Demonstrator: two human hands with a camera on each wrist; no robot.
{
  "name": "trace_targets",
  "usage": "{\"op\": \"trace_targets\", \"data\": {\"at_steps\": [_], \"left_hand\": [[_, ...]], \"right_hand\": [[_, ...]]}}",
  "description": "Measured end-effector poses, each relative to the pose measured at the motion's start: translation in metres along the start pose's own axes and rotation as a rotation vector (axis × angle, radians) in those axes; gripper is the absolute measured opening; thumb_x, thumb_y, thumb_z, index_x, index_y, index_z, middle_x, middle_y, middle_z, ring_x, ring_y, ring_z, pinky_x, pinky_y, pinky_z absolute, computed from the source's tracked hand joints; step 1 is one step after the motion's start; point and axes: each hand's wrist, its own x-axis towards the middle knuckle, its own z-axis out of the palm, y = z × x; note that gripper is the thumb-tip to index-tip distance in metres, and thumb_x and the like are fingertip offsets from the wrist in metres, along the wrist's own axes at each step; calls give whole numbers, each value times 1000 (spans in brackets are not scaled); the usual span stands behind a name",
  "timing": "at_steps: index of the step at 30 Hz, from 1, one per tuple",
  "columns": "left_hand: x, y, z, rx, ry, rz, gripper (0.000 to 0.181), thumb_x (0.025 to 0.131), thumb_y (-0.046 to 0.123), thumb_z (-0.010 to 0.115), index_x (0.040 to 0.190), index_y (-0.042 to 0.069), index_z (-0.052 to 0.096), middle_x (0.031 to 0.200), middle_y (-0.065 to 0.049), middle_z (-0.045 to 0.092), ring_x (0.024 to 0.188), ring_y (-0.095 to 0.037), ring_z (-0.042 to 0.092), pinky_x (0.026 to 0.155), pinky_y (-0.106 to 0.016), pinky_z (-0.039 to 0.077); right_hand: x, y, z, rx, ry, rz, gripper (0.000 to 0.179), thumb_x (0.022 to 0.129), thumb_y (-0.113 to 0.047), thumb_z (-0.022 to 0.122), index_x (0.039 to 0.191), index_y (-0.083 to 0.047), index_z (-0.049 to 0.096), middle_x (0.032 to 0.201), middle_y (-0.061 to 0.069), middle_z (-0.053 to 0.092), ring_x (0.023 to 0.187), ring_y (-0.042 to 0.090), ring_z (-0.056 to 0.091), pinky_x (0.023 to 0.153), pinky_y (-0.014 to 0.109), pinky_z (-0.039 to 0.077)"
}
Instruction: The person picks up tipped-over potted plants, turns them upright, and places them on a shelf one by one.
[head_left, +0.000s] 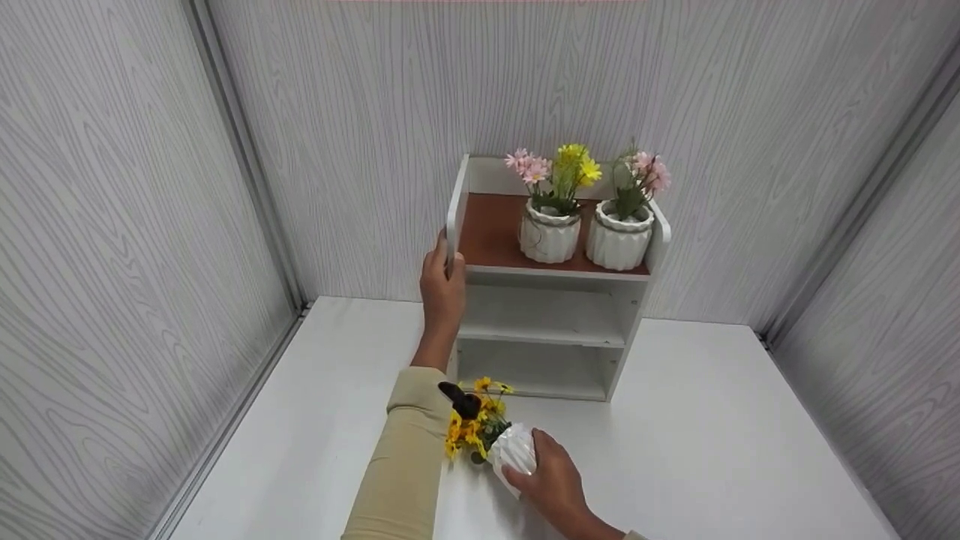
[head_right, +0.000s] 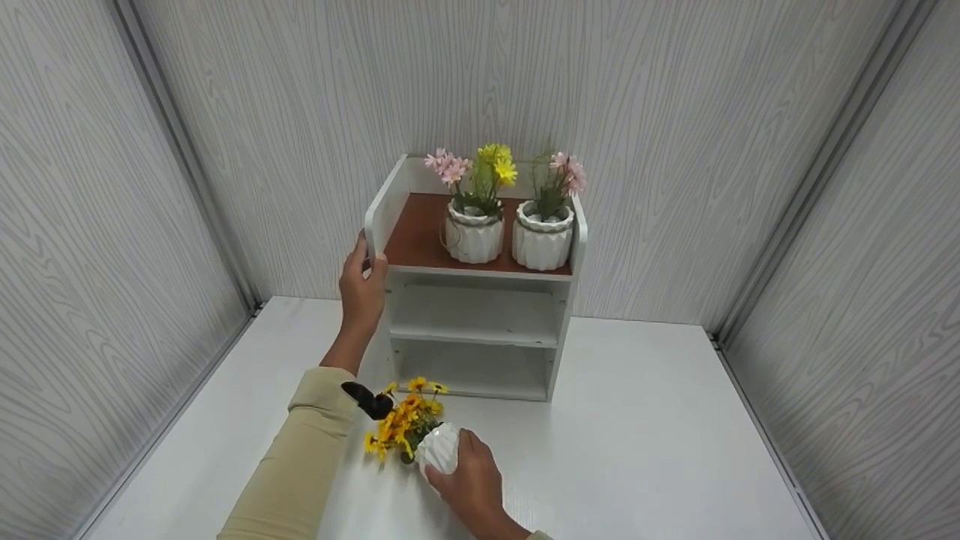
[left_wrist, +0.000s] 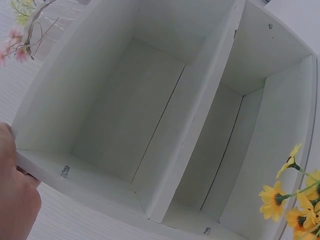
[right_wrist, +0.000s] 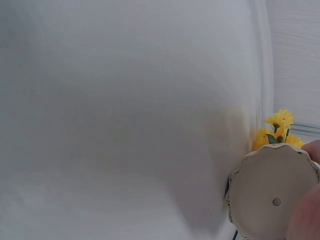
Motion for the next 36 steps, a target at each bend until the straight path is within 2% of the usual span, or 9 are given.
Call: {"op": "trace_targets", "data": {"at_steps": [5, 9, 14, 19, 22, 30, 34, 36], "left_hand": [[0, 0, 3, -7, -5, -8, 53, 107, 24, 49, 157, 12, 37, 132, -12, 56, 117, -20, 53, 102, -42, 47], [1, -2, 2, 0, 7, -5, 53, 107, 24, 50, 156, 11, 38, 131, -12, 57, 117, -21, 54, 101, -42, 47], [1, -4, 0, 12, 9, -1, 53, 107, 24, 50, 156, 11, 38, 132, -13, 57, 117, -21, 55, 101, -42, 48], [0, -5, -1, 12, 13, 1, 53, 107, 23, 50, 157, 12, 38, 124, -13, 58, 104, -20, 52, 92, -40, 48], [0, -5, -1, 10, 6, -8, 53, 107, 24, 50, 157, 12, 37, 125, -12, 57, 103, -18, 51, 93, -39, 48], [-1, -3, -1, -1, -5, -17, 53, 107, 26, 49, 158, 13, 36, 129, -11, 56, 112, -19, 53, 99, -41, 48], [-1, -2, -1, -1, -12, -19, 54, 108, 28, 48, 158, 15, 35, 131, -10, 56, 114, -18, 53, 100, -41, 47], [0, -3, -1, -3, -16, -15, 54, 108, 28, 47, 158, 14, 34, 129, -11, 56, 109, -19, 52, 97, -41, 47]], "right_hand": [[-3, 5, 2, 30, 65, -10, 77, 76, -38, 86, 133, 4, 56, 125, 19, 66, 112, 33, 63, 93, 50, 51], [-6, 7, 5, 55, 76, 8, 75, 76, -39, 87, 133, -1, 56, 120, 13, 66, 105, 26, 63, 88, 47, 51], [-12, 10, 10, 88, 118, -6, 78, 77, -38, 87, 136, -1, 53, 123, 13, 65, 106, 25, 62, 90, 47, 52], [-19, 14, 14, 124, 150, -17, 82, 78, -38, 86, 140, 1, 50, 129, 17, 63, 113, 30, 62, 95, 49, 51], [-23, 16, 16, 128, 165, -12, 84, 78, -38, 86, 141, 3, 50, 133, 20, 61, 118, 34, 61, 98, 51, 50], [-29, 19, 16, 126, 177, 38, 87, 78, -39, 86, 145, 1, 47, 138, 20, 59, 121, 34, 59, 100, 51, 48], [-30, 18, 15, 138, 150, 92, 91, 79, -41, 86, 147, 0, 44, 141, 21, 55, 124, 36, 57, 102, 53, 47], [-30, 17, 13, 157, 117, 139, 94, 79, -44, 85, 149, 1, 41, 144, 22, 53, 127, 37, 55, 104, 55, 45]]}}
